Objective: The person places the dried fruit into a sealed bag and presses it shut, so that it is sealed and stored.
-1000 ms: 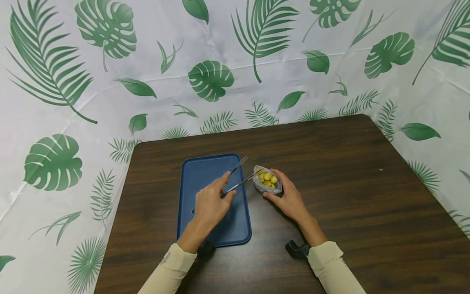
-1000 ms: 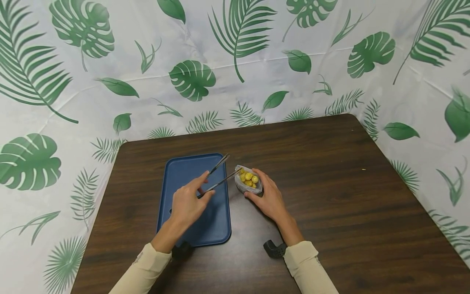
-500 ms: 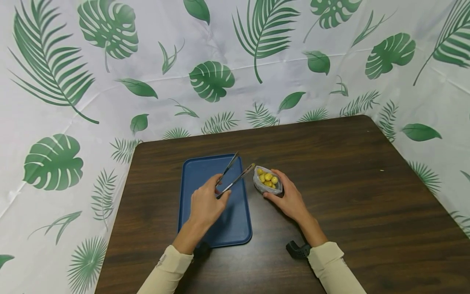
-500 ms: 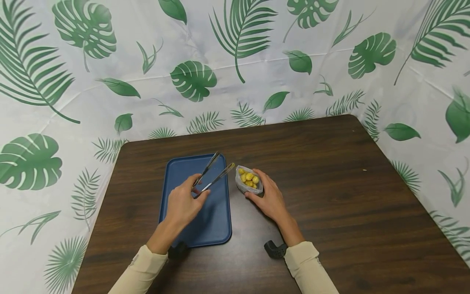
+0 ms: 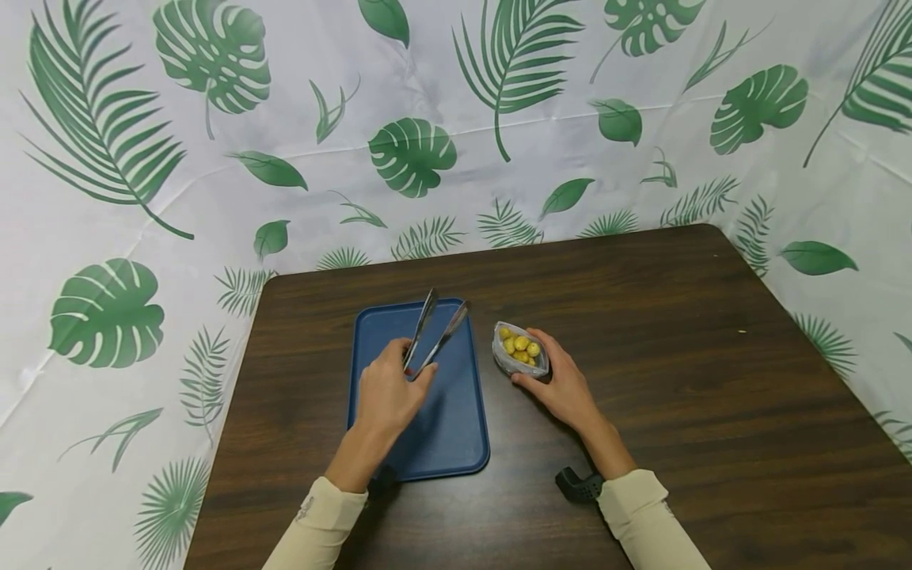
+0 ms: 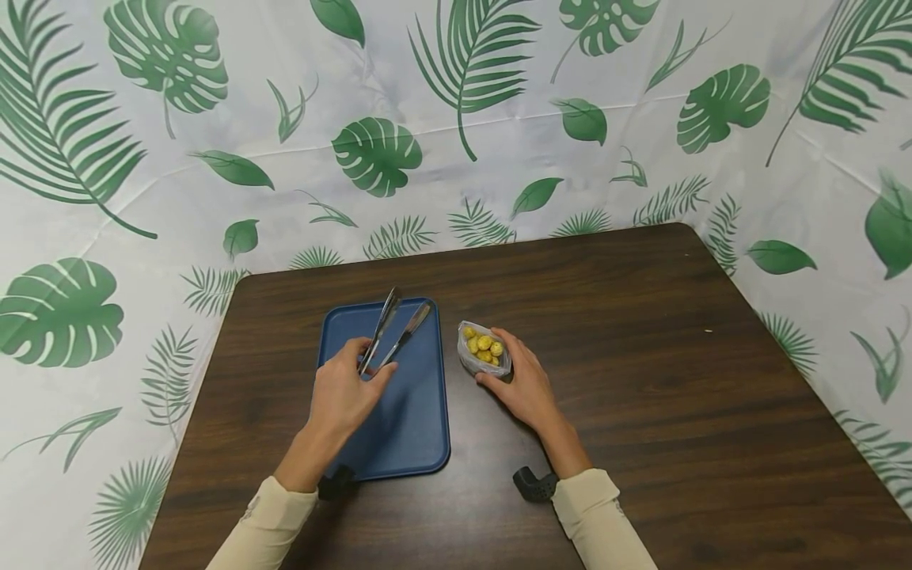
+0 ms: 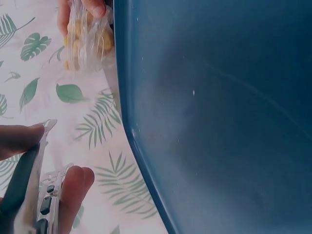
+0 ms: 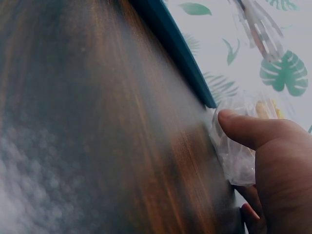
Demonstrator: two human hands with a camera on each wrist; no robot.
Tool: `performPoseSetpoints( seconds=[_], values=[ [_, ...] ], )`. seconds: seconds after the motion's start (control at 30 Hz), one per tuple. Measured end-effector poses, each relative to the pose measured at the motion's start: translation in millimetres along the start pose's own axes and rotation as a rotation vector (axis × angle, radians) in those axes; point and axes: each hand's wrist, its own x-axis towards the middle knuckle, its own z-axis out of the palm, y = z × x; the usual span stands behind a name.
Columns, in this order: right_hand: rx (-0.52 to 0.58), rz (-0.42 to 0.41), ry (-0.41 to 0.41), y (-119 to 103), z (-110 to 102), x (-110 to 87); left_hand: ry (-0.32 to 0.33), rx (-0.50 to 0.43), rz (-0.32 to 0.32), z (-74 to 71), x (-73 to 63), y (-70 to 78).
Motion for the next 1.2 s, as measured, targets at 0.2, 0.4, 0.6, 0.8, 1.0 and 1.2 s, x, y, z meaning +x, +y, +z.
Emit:
performPoseSetpoints(
  seconds=[0.2, 0.4, 0.6, 0.8, 1.0, 1.2],
  values=[
    [0.008, 0.001, -0.002, 0.5, -0.4, -0.4, 0.016, 0.017, -0.041, -6.1, 1.1, -4.9],
    [0.006, -0.007, 0.0, 0.8, -0.2, 0.0, 0.025, 0.048, -0.081, -12.5, 2.0, -11.7],
    [0.013, -0.01, 0.002, 0.1, -0.7, 0.0, 0.038, 0.117, -0.103, -17.9, 1.6, -19.3],
    [0.001, -0.011, 0.005, 1.1, 0.4, 0.1, 0.045, 0.175, -0.127, -23.8, 1.3, -25.9],
    [0.012, -0.005, 0.001, -0.1, 0.1, 0.0, 0.06, 0.179, -0.152, -29.0, 0.6, -32.9],
    [0.015, -0.003, 0.0, -1.1, -0.6, 0.6, 0.088, 0.189, -0.156, -32.3, 0.8, -39.4]
  ],
)
